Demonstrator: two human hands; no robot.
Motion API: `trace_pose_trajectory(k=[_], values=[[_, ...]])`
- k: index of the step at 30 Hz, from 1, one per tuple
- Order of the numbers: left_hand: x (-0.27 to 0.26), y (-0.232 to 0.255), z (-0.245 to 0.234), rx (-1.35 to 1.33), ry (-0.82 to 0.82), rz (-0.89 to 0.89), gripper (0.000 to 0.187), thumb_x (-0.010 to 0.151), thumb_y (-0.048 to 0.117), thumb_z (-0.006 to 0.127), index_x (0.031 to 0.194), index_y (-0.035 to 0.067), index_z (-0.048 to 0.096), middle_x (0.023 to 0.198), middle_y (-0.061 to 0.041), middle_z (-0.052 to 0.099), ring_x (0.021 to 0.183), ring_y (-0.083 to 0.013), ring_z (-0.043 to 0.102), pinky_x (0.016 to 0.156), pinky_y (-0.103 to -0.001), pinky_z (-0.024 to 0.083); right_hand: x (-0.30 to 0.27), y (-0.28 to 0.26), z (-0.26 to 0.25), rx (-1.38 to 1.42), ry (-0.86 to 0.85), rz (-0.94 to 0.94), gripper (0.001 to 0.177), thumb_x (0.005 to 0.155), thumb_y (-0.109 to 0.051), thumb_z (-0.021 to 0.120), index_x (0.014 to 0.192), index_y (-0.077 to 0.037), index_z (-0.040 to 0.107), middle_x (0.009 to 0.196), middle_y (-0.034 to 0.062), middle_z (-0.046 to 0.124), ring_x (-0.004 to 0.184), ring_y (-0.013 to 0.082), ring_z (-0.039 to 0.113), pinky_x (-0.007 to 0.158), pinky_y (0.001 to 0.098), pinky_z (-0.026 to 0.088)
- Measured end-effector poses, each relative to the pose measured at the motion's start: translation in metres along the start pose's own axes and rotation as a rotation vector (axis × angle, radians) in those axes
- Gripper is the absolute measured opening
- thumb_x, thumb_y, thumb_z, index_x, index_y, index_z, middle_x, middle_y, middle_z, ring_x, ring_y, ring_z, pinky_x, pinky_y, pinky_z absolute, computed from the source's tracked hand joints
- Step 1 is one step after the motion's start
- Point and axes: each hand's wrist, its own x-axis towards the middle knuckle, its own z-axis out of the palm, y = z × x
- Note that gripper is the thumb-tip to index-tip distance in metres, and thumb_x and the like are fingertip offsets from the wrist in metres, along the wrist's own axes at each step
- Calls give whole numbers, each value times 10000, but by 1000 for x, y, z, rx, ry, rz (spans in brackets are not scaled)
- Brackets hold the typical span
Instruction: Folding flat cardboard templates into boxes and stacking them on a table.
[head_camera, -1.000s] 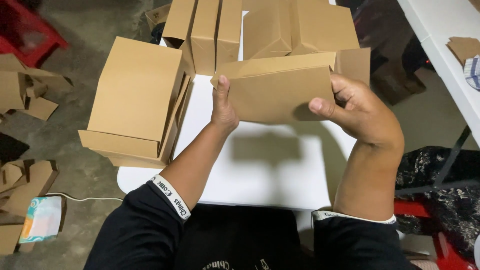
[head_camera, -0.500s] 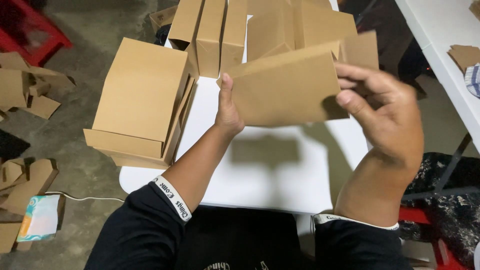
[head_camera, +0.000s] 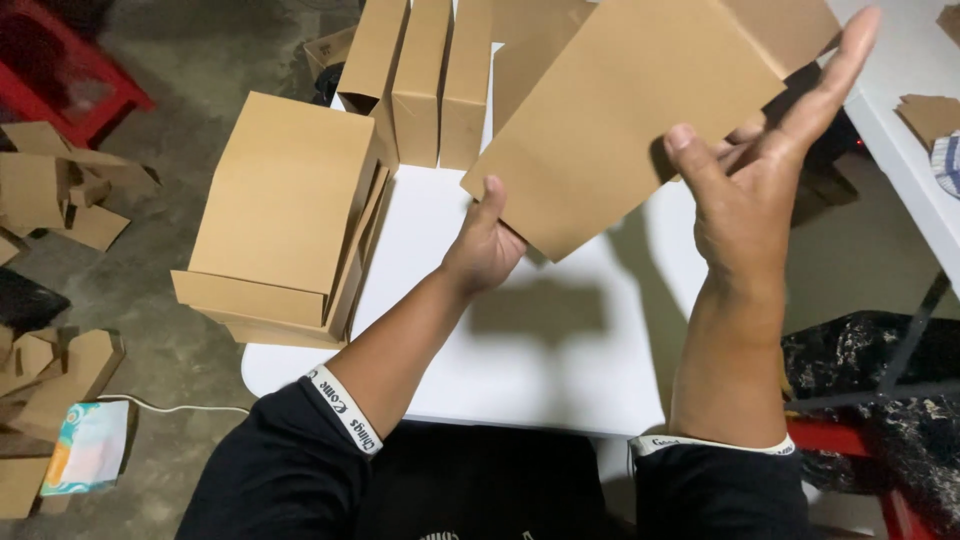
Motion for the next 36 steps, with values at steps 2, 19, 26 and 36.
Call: trace_pose_trajectory(k=[2,19,26,36], values=[[-1,-4,-14,40,-196,35,767,1046,448,617,1615,78,261,1628,-115,385,1546,-290,355,1294,-514,340,1,7,-3,48,140,-24,1085,1303,151,800,1807,-436,39,1976,-161,-138,1572,46,501,960,278,603],[3,9,-12,-70,-45,-283,1043,825,764,481,1566,43,339,1535,-194,483,1435,-355,474,1165,-505,440,4,12,29,361,-86,482,1063,849,-49,700,1694,-296,106,1517,103,629,1092,140,688,929,260,594],[9,-19,-37,196,123,-176,401,1049,408,596,1233,54,634,1190,-248,702,1089,-379,709,1011,-549,555,-41,169,-8,466,-114,645,753,926,-65,671,1599,-189,357,1209,253,676,925,371,751,693,501,664],[33,-70,-141,294,370,-327,223,932,200,678,1071,27,695,962,-205,757,795,-333,767,717,-503,642,-44,129,19,362,-117,696,561,989,-144,649,1519,-97,471,1124,228,704,997,345,732,845,507,616]])
